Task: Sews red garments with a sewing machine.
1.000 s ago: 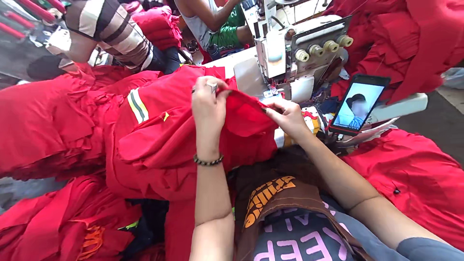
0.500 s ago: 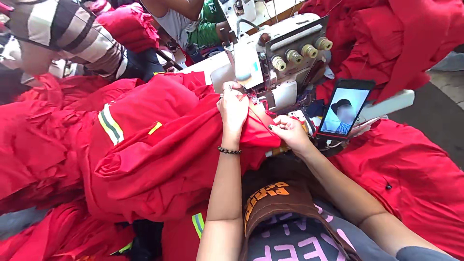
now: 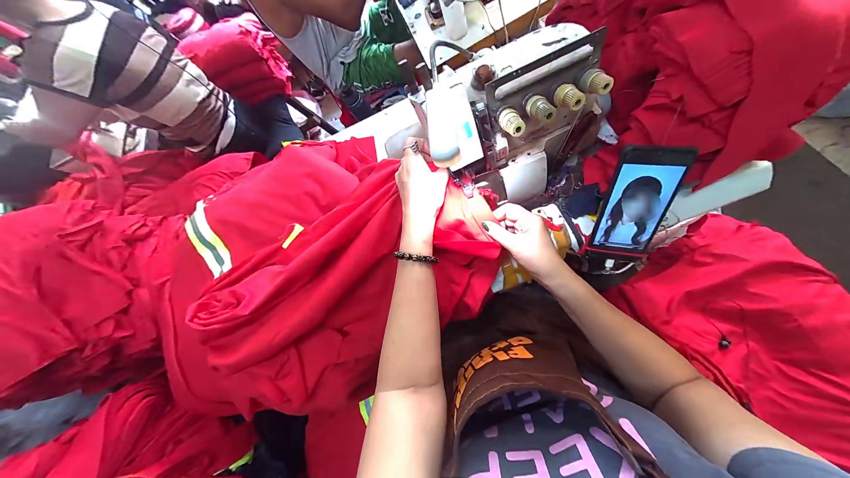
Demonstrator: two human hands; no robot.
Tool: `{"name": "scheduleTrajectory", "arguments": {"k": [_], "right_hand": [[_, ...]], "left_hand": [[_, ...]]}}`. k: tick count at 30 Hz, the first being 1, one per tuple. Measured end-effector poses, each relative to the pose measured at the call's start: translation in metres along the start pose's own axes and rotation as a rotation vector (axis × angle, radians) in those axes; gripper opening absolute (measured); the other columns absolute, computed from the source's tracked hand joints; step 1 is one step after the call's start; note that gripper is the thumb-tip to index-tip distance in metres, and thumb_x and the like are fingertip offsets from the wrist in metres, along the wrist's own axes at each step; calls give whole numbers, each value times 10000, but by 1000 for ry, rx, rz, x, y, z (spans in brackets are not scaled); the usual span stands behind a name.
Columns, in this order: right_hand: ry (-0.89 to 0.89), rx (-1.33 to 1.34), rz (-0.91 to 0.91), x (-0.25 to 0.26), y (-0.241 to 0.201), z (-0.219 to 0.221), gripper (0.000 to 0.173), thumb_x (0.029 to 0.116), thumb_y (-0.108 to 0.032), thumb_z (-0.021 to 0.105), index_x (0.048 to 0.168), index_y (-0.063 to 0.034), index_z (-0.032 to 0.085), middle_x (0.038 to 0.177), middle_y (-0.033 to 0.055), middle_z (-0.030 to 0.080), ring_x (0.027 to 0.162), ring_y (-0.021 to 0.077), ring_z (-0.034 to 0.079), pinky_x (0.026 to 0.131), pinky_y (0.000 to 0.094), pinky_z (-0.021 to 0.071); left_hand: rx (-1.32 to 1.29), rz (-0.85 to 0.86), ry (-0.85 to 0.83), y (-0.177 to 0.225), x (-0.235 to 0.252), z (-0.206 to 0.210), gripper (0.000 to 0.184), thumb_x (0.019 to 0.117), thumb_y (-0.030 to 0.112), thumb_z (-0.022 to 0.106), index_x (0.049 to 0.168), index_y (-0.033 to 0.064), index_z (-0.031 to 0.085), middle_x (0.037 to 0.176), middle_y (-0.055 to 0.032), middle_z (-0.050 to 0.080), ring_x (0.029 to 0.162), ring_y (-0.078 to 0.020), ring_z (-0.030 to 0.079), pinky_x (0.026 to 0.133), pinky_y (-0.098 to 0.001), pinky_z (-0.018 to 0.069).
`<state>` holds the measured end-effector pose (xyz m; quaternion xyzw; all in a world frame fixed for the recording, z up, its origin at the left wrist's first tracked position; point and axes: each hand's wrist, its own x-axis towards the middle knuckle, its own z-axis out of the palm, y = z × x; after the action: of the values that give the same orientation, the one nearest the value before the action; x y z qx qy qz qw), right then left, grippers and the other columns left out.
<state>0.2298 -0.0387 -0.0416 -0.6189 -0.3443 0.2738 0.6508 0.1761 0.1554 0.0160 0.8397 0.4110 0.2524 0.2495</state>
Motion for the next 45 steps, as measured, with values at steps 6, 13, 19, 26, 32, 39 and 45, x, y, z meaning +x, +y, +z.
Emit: {"name": "scheduleTrajectory", "arguments": {"k": [6, 13, 19, 26, 32, 39, 45], "right_hand": [[3, -8, 0, 7, 1, 5, 74, 933, -91, 700, 980, -39, 678, 684, 9, 598, 557, 66, 535, 539, 245, 486], [-44, -212, 5, 9, -9, -5, 138, 978, -160, 671, 1049, -42, 684, 774, 55, 647, 615, 119, 600, 598, 320, 542], [-350, -394, -579, -19, -60, -16, 323, 935, -67, 657, 1256, -74, 636, 1192, 105, 696, 774, 154, 682, 662, 348, 595], [-304, -283, -606, -8, -56, -18, 398, 858, -150, 807, 1206, -70, 631, 1099, 81, 654, 896, 112, 649, 756, 291, 597], [-126, -463, -749, -2, -55, -12, 136, 911, -88, 712, 1038, -116, 755, 1023, 98, 658, 897, 191, 672, 719, 367, 595], [-236, -419, -1113, -28, -47, -8, 122, 983, -39, 637, 954, -36, 755, 1100, 129, 762, 915, 207, 744, 757, 342, 602], [79, -479, -919, 27, 5, 6, 118, 956, -16, 632, 964, -8, 749, 1048, 139, 759, 1007, 242, 740, 866, 399, 614]], "left_hand": [[-219, 306, 157, -10, -45, -36, 389, 884, 117, 777, 1213, 20, 595, 1223, -151, 643, 1193, -261, 604, 1033, -433, 492], [102, 758, -184, -63, -92, -76, 194, 906, 177, 739, 1042, 39, 722, 1291, -147, 655, 1349, -345, 521, 1169, -575, 348], [44, 985, -500, 16, -131, -118, 185, 1045, 232, 582, 1012, 67, 658, 841, -30, 695, 846, -133, 689, 1076, -413, 477], [185, 942, -415, 5, -88, -133, 189, 875, 233, 775, 997, 105, 709, 958, -74, 662, 884, -235, 654, 854, -495, 526], [229, 972, -123, 7, -94, -133, 121, 938, 199, 703, 909, 94, 754, 1049, -72, 731, 992, -231, 680, 1008, -508, 449], [-222, 1066, -484, 36, -183, -158, 201, 1000, 198, 667, 842, 74, 666, 927, -69, 722, 1031, -205, 685, 1070, -439, 473], [-79, 1122, -466, 31, -226, -155, 168, 996, 122, 635, 832, 93, 611, 827, -52, 659, 904, -199, 673, 1018, -398, 495]]}}
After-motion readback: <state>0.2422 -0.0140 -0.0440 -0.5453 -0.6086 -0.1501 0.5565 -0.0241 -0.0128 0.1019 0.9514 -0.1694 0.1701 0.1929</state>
